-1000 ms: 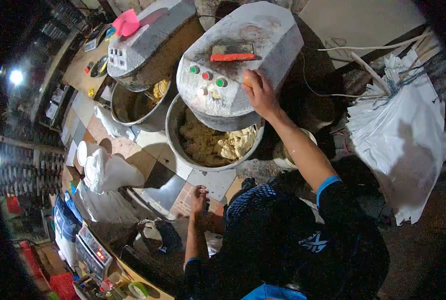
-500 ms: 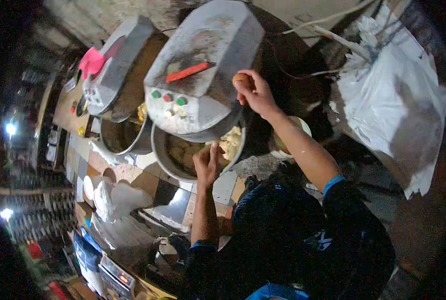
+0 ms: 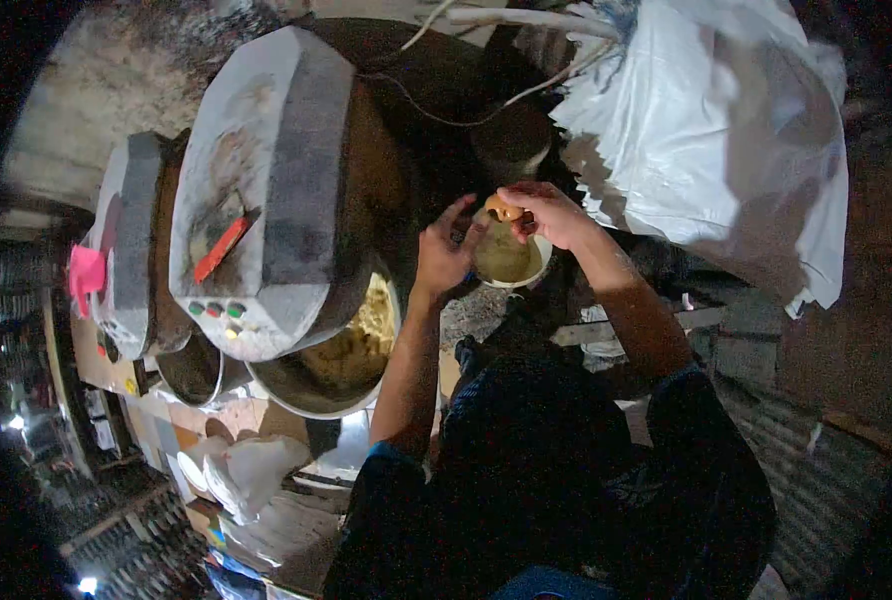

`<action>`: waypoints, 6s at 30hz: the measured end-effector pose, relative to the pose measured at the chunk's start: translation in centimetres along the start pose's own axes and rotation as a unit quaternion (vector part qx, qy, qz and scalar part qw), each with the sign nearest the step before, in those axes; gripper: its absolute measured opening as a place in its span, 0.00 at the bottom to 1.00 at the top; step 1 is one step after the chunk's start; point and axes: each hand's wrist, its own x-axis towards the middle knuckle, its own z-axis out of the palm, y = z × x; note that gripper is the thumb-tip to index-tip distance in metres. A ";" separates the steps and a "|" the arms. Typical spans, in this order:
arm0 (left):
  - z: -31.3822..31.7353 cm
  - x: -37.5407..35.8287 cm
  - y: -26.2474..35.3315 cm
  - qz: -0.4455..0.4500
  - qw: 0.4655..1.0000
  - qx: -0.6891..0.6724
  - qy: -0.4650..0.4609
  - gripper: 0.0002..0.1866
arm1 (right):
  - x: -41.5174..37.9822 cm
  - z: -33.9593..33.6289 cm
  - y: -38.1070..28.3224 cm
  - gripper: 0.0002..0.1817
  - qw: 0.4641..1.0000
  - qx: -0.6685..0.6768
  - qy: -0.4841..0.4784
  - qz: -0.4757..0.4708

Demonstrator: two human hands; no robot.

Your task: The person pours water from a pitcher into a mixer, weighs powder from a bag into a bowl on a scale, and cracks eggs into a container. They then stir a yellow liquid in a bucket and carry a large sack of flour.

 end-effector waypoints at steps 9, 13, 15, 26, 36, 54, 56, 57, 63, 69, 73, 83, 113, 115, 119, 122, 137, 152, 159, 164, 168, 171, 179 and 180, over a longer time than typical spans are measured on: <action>4.1 1.9 -0.9 -0.019 0.984 -0.138 -0.110 0.21 | -0.7 -2.3 -1.1 0.18 0.994 -0.100 0.035 0.027; 4.9 1.8 -2.2 -0.093 0.977 -0.149 -0.123 0.21 | 0.5 -2.9 -0.6 0.19 0.981 -0.188 0.028 0.045; 5.3 1.9 -3.4 -0.084 0.980 -0.145 -0.104 0.21 | 0.8 -2.6 -0.5 0.19 0.977 -0.209 0.017 0.045; 4.9 1.9 -2.5 -0.132 0.984 -0.091 -0.077 0.17 | 2.4 -3.1 1.6 0.13 0.922 -0.358 0.057 -0.140; 5.6 2.9 -3.8 -0.025 0.998 0.015 -0.062 0.18 | 3.2 -3.3 1.2 0.14 0.937 -0.331 0.088 -0.060; 6.6 4.6 -8.5 -0.060 0.986 -0.051 -0.148 0.19 | 4.4 -6.4 2.1 0.15 0.973 -0.224 0.057 0.016; 6.5 4.7 -7.6 -0.054 0.984 -0.053 -0.161 0.21 | 4.9 -7.2 2.9 0.17 0.935 -0.345 0.057 -0.051; 6.2 4.9 -6.3 -0.050 0.985 -0.003 -0.167 0.21 | 5.1 -7.6 3.3 0.17 0.936 -0.343 0.059 -0.049; 6.7 5.9 -6.6 0.024 0.978 0.135 -0.155 0.20 | 4.3 -7.3 3.0 0.15 0.748 -0.579 0.050 -0.319; 6.8 5.8 -5.8 0.058 0.975 0.177 -0.119 0.20 | 4.7 -8.0 4.7 0.19 0.662 -0.672 0.095 -0.316; 7.1 5.7 -4.9 0.033 0.981 0.169 -0.086 0.18 | 3.3 -7.9 5.6 0.23 0.677 -0.673 0.091 -0.283; 8.5 2.7 -4.0 -0.044 0.942 0.328 -0.054 0.18 | 2.0 -7.6 6.5 0.19 0.795 -0.555 0.118 -0.212; -33.3 -35.4 -7.2 -0.105 0.867 0.123 0.472 0.23 | 1.2 44.7 25.0 0.18 0.929 -0.160 -0.334 0.023; -37.2 -38.3 -8.0 -0.076 0.853 0.116 0.503 0.23 | 0.7 50.6 25.9 0.21 0.917 -0.137 -0.372 0.044; -43.9 -42.4 -10.2 -0.060 0.823 0.144 0.547 0.22 | 0.7 60.2 28.3 0.23 0.904 -0.141 -0.402 0.046; -48.8 -44.8 -12.0 -0.048 0.822 0.108 0.557 0.22 | 0.7 67.4 29.8 0.22 0.890 -0.092 -0.427 0.130; -79.6 -59.3 -28.1 -0.263 0.722 0.084 0.634 0.23 | 15.5 104.5 38.6 0.15 0.877 -0.167 -0.440 0.094; -101.9 -82.9 -48.0 -0.330 0.489 -0.106 0.801 0.17 | 32.0 132.2 67.2 0.12 0.814 -0.361 -0.441 0.114; -112.1 -83.9 -54.2 -0.394 0.479 -0.246 0.745 0.16 | 42.9 142.7 83.0 0.12 0.724 -0.537 -0.417 -0.118; -107.1 -84.9 -60.3 -0.445 0.449 -0.237 0.738 0.15 | 49.7 154.1 86.5 0.14 0.692 -0.560 -0.280 -0.360; -108.2 -83.3 -61.3 -0.442 0.428 -0.298 0.730 0.14 | 54.1 156.5 92.5 0.18 0.710 -0.575 -0.318 -0.252; -109.1 -83.7 -63.1 -0.470 0.433 -0.294 0.711 0.13 | 61.4 150.3 102.6 0.15 0.681 -0.678 -0.270 -0.058; -118.3 -79.2 -70.0 -0.393 0.512 -0.354 0.677 0.14 | 47.5 152.3 94.4 0.19 0.480 -0.778 -0.355 0.197; -121.1 -77.1 -70.5 -0.368 0.563 -0.349 0.653 0.13 | 47.9 148.2 97.0 0.27 0.584 -0.715 -0.268 0.276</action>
